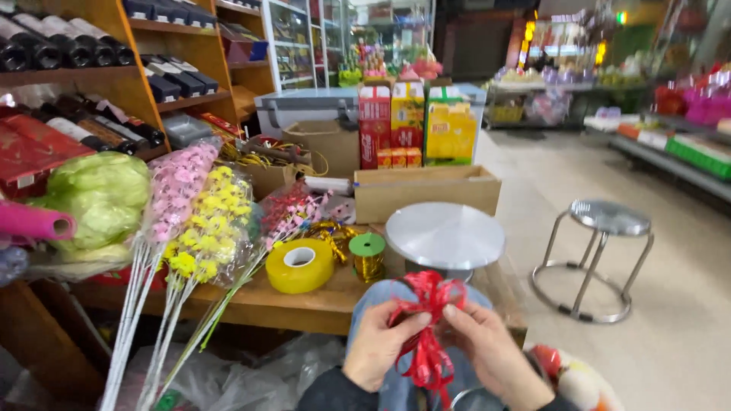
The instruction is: A person is sitting and crafting a decorative multi-loop bow from red ribbon using scissors.
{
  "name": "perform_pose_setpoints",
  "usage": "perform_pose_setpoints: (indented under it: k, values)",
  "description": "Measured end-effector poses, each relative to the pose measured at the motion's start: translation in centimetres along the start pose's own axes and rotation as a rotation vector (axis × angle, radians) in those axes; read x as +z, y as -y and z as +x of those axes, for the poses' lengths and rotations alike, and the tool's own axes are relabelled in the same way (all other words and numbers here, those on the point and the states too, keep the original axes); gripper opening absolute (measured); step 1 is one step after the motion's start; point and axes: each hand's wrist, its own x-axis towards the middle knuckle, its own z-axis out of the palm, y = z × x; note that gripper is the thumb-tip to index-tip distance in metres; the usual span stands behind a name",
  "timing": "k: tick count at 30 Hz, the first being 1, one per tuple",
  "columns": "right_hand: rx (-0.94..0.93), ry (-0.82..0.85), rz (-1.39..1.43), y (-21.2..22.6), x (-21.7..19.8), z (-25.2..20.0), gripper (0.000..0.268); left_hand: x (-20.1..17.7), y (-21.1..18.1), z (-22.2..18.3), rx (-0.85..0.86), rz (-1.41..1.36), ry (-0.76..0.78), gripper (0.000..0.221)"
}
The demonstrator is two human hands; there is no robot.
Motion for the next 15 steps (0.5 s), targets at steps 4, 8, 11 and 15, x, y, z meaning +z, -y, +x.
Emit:
perform_pose_setpoints:
  k: [4,8,11,15]
  values:
    - [-0.228,-0.247,-0.059,-2.2,0.7,-1.2,0.015,0.6,1.1,-1.5,0.221,0.322,-0.133,0.008]
    - [-0.194,-0.325,-0.001,-4.1,1.0,-2.5,0.01,0.2,3.3,-0.9,0.268,0.261,-0.183,0.008]
    - [-0.042,-0.142,-0.234,-3.4,1.6,-3.1,0.017,-0.3,2.5,-1.2,0.219,0.274,-0.164,0.009]
    - [-0.107,-0.17,-0.093,-3.7,0.8,-3.2,0.01,0.1,2.1,-1.8,0.018,0.136,-0.034,0.011]
